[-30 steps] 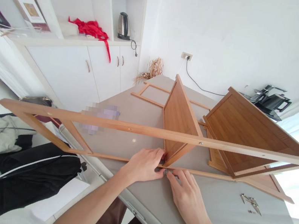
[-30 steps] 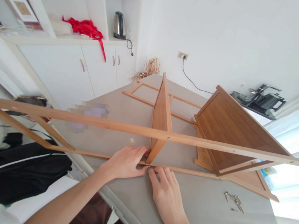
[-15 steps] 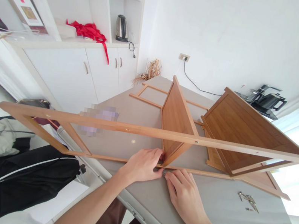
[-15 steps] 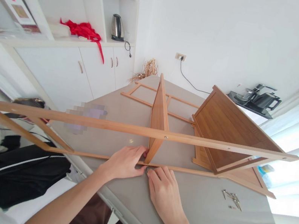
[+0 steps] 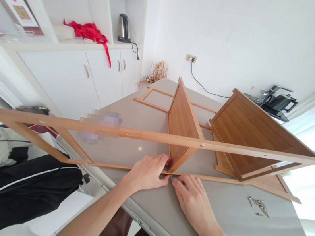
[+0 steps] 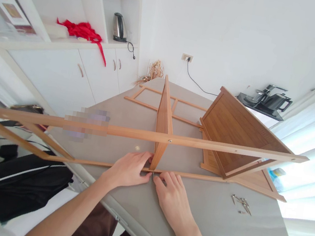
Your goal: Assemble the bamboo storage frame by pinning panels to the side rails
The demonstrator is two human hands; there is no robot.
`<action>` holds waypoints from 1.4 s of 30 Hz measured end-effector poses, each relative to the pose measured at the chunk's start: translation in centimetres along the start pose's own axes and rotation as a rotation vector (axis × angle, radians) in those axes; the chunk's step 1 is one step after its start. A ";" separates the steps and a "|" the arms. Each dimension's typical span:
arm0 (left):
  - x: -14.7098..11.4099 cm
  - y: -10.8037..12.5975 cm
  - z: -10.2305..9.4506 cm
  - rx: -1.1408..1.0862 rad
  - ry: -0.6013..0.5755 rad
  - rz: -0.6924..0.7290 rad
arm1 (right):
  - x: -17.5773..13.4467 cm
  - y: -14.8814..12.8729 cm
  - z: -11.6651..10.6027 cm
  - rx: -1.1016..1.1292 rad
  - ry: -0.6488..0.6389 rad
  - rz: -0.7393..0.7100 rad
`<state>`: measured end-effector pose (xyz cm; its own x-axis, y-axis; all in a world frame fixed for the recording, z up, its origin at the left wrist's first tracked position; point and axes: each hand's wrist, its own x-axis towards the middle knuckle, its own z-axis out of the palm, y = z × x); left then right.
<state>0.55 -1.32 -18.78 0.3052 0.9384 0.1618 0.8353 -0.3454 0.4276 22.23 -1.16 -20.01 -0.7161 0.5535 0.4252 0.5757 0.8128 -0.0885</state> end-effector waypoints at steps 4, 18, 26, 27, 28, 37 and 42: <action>0.0 0.1 -0.1 -0.001 -0.001 -0.004 | -0.1 0.0 0.2 -0.022 -0.016 0.004; 0.1 0.2 -0.3 0.015 -0.009 -0.007 | -0.1 -0.5 0.3 -0.118 0.002 -0.013; 0.1 0.2 -0.1 0.014 -0.003 -0.003 | -0.2 -0.6 0.3 -0.113 0.011 0.001; 0.1 0.2 0.0 0.015 -0.005 -0.006 | -0.2 -0.7 0.2 -0.100 0.014 0.003; 0.1 0.2 0.0 0.016 -0.006 -0.009 | -0.2 -0.7 0.2 -0.087 0.018 0.004; 0.0 0.2 0.0 0.008 -0.013 -0.018 | 0.2 -0.8 0.1 -0.056 0.052 0.006; 0.0 0.4 -0.3 0.008 -0.023 -0.022 | 0.0 -0.8 0.2 -0.065 0.047 0.018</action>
<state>0.79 -1.43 -18.33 0.2972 0.9456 0.1324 0.8456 -0.3250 0.4235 21.68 -1.73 -20.08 -0.6870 0.5578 0.4656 0.6138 0.7885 -0.0389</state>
